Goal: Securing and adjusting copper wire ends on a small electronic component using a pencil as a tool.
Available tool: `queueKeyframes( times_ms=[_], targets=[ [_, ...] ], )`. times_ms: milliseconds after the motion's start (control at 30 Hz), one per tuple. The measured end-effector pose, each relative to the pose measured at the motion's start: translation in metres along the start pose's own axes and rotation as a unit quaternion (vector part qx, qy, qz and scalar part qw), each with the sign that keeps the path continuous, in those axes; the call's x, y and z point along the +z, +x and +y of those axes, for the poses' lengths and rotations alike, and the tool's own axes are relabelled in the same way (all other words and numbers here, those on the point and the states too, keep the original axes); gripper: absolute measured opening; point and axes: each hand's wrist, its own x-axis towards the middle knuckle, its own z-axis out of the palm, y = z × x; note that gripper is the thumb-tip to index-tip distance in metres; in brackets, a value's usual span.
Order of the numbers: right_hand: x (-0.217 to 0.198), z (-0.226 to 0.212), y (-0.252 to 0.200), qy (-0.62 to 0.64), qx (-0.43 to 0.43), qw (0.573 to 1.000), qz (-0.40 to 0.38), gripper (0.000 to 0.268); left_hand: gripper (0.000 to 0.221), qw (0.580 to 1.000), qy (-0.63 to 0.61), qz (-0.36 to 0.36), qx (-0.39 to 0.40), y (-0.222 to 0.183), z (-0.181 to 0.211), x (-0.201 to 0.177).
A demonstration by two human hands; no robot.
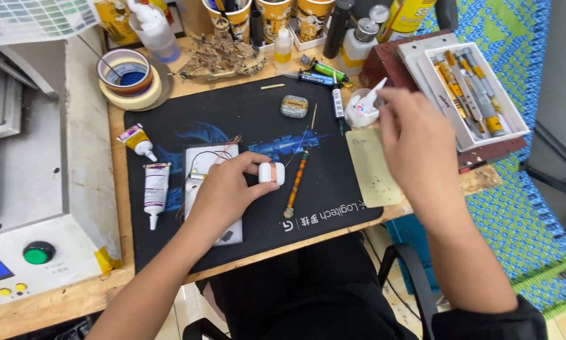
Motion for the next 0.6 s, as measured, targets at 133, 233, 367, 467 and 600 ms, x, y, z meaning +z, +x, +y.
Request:
queueKeyframes(
  times_ms=[133,233,367,467,600],
  targets=[
    [0.031,0.022,0.037,-0.015,0.047,0.997,-0.06,0.024,0.046,0.999,0.037,0.001,0.025,-0.002,0.006,-0.002],
    [0.068,0.022,0.055,-0.108,0.137,0.974,-0.146,0.031,0.046,0.994,0.099,0.006,0.053,-0.001,0.004,-0.001],
    [0.091,0.024,0.07,-0.147,0.125,0.969,-0.155,0.024,0.049,0.991,0.107,0.015,0.084,0.0,-0.005,0.0],
    [0.12,0.048,0.076,-0.158,0.106,0.969,-0.155,0.018,0.05,0.99,0.109,0.016,0.092,0.0,-0.014,0.003],
    [0.125,0.052,0.076,-0.167,0.104,0.97,-0.145,0.014,0.05,0.99,0.114,0.007,0.087,-0.002,-0.012,0.002]
  ],
)
